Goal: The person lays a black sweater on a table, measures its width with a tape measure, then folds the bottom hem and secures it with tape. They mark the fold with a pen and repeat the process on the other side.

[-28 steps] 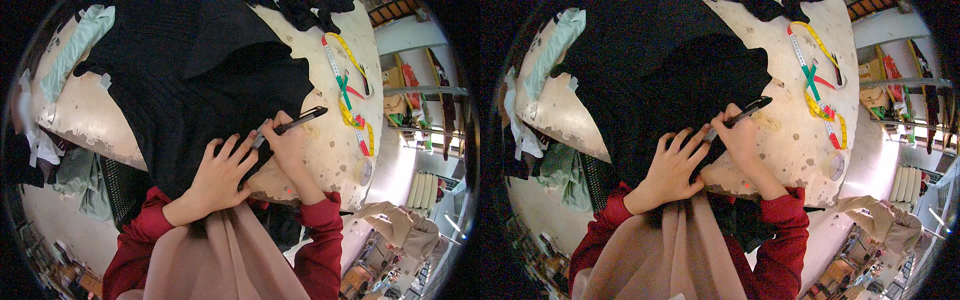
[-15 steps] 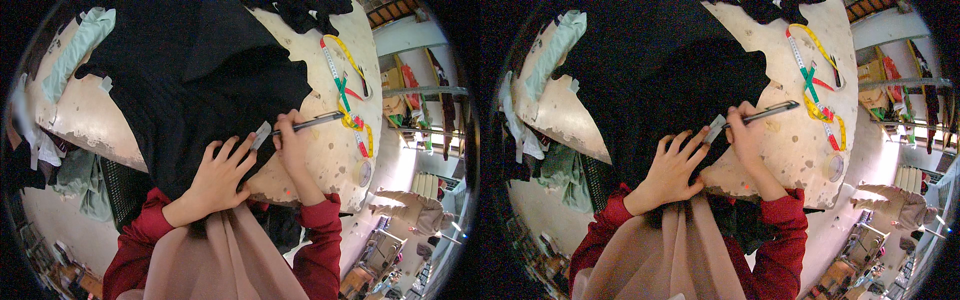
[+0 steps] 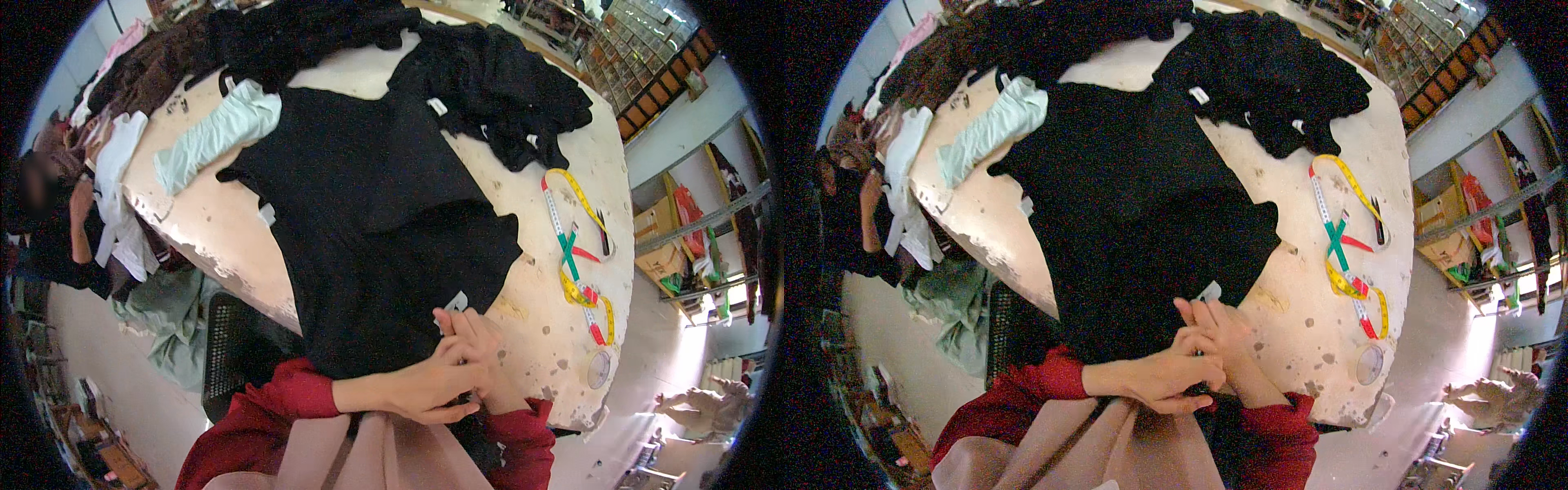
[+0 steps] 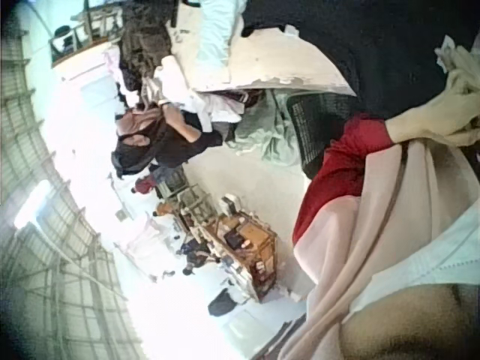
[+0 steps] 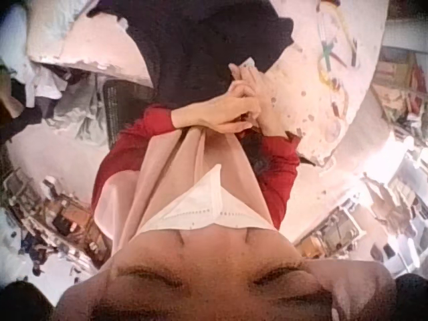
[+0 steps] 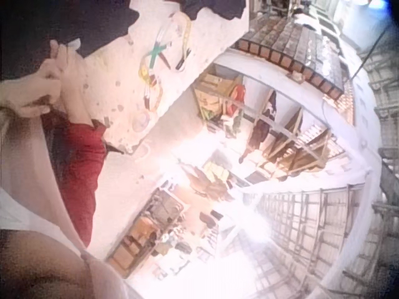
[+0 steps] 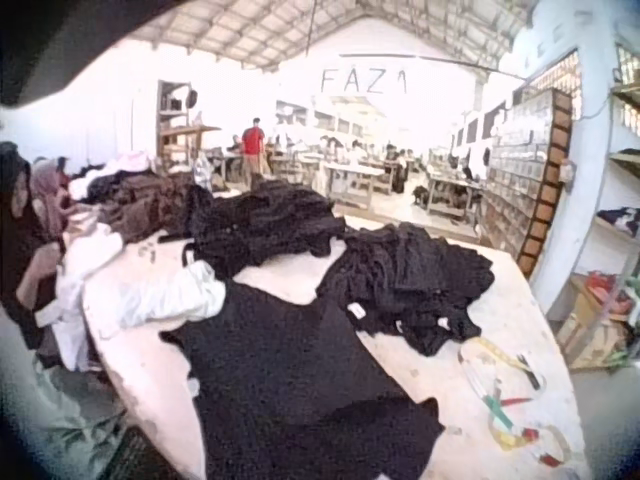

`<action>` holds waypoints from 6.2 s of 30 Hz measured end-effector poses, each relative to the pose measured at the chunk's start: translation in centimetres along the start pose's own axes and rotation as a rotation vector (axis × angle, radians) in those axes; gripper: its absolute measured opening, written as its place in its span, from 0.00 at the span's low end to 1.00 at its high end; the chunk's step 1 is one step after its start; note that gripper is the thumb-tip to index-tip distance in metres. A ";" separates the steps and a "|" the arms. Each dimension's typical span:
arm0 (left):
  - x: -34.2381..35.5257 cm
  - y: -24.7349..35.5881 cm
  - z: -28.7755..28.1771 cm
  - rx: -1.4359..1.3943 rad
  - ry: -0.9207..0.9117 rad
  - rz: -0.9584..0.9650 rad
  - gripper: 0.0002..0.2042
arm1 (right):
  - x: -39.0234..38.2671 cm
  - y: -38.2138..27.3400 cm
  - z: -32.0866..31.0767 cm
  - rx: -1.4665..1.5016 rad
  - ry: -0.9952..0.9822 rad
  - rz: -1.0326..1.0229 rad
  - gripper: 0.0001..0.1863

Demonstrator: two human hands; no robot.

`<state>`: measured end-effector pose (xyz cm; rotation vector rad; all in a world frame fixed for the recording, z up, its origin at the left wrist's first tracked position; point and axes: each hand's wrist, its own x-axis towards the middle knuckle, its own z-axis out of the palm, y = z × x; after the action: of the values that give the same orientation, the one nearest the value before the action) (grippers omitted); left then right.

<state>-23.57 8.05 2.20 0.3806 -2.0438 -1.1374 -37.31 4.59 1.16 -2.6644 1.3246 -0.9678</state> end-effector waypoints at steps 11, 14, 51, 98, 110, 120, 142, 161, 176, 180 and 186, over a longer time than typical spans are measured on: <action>-3.5 3.1 -14.2 0.742 0.573 -0.169 0.07 | -3.5 20.4 -5.1 -0.523 0.140 0.665 0.17; -8.9 1.4 -18.8 0.717 1.191 -0.469 0.08 | -3.7 20.8 -3.7 -0.681 0.131 0.716 0.23; -14.1 -3.7 -20.5 0.156 1.271 -0.759 0.19 | 9.4 7.4 3.5 0.180 0.480 0.463 0.26; 10.9 -9.3 -20.0 0.225 -0.143 -0.407 0.15 | -3.5 12.0 -3.0 -0.388 -0.061 0.318 0.29; 28.0 -25.2 -21.5 0.889 0.720 -0.159 0.20 | -3.3 19.0 -2.7 -0.314 -0.014 0.470 0.24; 30.9 -17.9 -29.6 -0.079 0.984 0.005 0.06 | -1.3 16.7 -2.4 -0.319 0.245 0.451 0.27; 10.6 16.0 -38.7 1.363 1.196 0.658 0.14 | 15.3 2.2 -26.2 0.159 0.839 0.361 0.14; -11.6 -4.9 -17.9 1.254 0.110 -0.735 0.34 | -4.2 6.2 -1.9 -0.250 -0.367 0.471 0.37; -20.8 3.8 -14.7 0.778 0.721 -0.870 0.24 | 3.5 -12.0 2.9 0.679 -0.479 -0.045 0.18; -19.6 3.9 -15.5 0.632 0.683 -0.756 0.20 | 4.6 -17.7 9.0 0.609 -0.321 0.103 0.21; -14.0 4.3 -15.9 0.667 0.619 -0.548 0.16 | 6.6 -14.8 7.6 0.736 -0.148 0.329 0.12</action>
<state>-2.09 8.97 4.27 1.4892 -1.7241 -0.4658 -19.67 7.40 2.51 -1.8630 1.0502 -0.9479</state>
